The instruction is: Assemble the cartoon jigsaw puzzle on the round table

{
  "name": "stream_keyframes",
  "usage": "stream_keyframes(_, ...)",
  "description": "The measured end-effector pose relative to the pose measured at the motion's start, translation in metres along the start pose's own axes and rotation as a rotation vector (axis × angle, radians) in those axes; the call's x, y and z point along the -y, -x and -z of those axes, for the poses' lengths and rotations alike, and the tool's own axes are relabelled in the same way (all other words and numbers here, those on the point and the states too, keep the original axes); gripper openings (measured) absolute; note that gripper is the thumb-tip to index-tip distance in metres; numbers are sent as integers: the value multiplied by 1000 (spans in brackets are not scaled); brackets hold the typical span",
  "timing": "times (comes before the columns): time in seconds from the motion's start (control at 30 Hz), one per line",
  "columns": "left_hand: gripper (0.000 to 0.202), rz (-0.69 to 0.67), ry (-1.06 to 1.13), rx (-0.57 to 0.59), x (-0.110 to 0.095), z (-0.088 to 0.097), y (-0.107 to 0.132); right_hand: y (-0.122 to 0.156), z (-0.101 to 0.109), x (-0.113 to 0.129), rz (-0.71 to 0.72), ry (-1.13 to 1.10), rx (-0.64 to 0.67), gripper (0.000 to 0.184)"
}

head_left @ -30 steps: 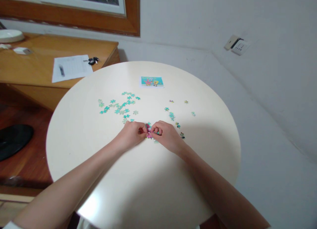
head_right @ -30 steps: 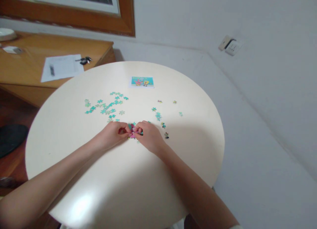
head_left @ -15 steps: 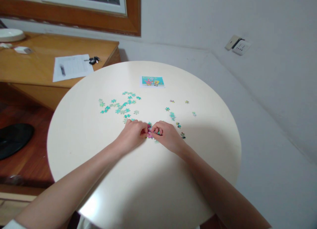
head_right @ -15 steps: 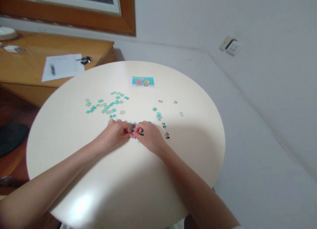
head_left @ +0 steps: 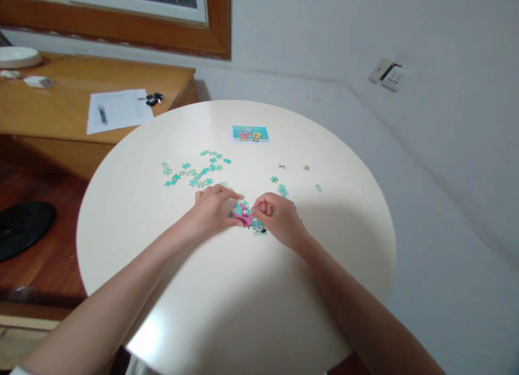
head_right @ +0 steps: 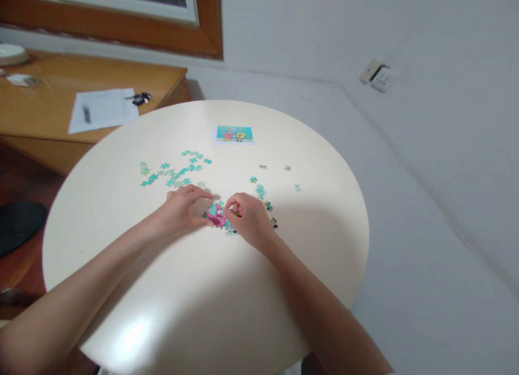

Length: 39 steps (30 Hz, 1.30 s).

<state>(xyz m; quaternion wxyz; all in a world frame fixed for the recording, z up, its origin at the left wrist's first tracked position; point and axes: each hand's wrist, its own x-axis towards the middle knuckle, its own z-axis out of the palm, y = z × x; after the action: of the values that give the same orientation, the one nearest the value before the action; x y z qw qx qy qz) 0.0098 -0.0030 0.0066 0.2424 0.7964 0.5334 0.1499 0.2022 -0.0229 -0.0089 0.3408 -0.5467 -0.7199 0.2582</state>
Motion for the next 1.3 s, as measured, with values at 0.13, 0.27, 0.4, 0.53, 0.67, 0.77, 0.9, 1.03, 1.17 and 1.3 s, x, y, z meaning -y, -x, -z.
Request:
stream_keyframes(0.13, 62, -9, -48, 42, -2, -13, 2, 0, 2, 2, -1, 4, -9, 10)
stream_keyframes(0.27, 59, 0, -92, 35, -2, -16, 1, -1, 2, 2, 3, 12, -7, 10)
stream_keyframes(0.4, 59, 25, -117, 27, -1, -16, 2, -1, 1, 2, 15, 23, -9, 11)
stream_keyframes(0.53, 55, 5, -98, 17, 2, -19, 1, -1, 1, 1, 16, 26, -12, 11)
stream_keyframes(0.67, 53, 12, -61, 24, 1, -18, 0, -2, 2, -1, -8, 10, -12, 9)
stream_keyframes(0.77, 50, 37, -26, 55, -2, -12, 0, -3, 5, -2, -11, 10, -16, 9)
stream_keyframes(0.9, 47, 37, -30, 59, -2, -5, 1, -4, 8, -2, 3, 20, -30, 10)
stream_keyframes(1.03, 45, 18, -44, 70, 1, -6, 1, -4, 9, -3, 16, 23, -36, 9)
stream_keyframes(1.17, 40, 45, -53, 83, -2, -7, 1, -4, 9, -5, 13, 22, -41, 9)
stream_keyframes(1.3, 35, 66, -57, 100, -5, -6, 1, -5, 8, -5, 11, 26, -24, 9)
